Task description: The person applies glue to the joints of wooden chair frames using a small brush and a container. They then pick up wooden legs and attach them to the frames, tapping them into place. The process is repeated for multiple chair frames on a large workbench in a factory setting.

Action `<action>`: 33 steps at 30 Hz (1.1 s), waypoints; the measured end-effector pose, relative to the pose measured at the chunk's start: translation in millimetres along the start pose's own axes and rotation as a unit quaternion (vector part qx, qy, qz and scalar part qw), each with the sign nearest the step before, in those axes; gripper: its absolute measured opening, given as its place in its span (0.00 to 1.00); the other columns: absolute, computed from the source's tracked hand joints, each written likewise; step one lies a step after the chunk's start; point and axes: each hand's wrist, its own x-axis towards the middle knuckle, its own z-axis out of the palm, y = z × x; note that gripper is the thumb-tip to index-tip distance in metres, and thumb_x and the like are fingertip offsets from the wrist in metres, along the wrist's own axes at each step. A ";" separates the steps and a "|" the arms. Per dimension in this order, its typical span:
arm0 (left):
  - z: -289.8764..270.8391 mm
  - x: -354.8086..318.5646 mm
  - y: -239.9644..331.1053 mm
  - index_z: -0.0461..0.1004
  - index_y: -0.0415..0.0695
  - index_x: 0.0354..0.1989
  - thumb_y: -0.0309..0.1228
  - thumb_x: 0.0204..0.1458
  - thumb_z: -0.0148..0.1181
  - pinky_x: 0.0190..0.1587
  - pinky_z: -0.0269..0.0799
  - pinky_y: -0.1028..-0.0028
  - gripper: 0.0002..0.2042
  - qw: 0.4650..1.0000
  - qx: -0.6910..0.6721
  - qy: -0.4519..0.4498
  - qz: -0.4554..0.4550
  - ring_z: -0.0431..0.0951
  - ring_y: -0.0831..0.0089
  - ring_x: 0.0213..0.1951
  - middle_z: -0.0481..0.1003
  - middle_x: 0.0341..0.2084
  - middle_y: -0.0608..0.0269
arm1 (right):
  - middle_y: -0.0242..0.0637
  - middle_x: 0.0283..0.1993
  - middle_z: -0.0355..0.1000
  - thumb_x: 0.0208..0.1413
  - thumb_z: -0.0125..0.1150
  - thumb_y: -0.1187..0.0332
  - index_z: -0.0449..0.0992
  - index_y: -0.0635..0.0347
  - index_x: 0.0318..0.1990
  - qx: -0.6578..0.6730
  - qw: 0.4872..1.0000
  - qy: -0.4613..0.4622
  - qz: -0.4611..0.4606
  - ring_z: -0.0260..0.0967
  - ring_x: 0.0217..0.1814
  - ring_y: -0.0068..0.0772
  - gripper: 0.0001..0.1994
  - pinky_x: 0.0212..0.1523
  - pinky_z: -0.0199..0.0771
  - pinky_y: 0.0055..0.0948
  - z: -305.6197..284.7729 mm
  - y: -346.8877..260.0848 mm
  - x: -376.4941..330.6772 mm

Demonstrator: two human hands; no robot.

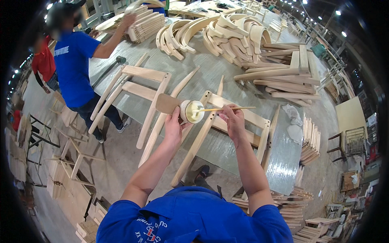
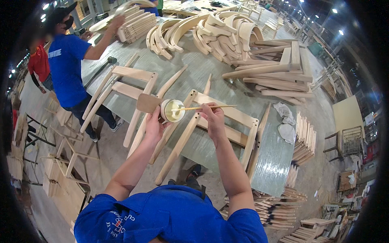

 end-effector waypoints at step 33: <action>-62.5 -22.8 -80.2 0.57 0.37 0.48 0.38 0.59 0.44 0.38 0.76 0.52 0.17 0.971 -0.078 0.061 -0.216 0.77 0.56 0.39 0.70 0.42 0.49 | 0.31 0.22 0.68 0.46 0.61 0.67 0.73 0.54 0.26 -0.605 0.727 -0.086 -0.313 0.66 0.34 0.34 0.04 0.41 0.59 0.35 -34.8 26.4 55.2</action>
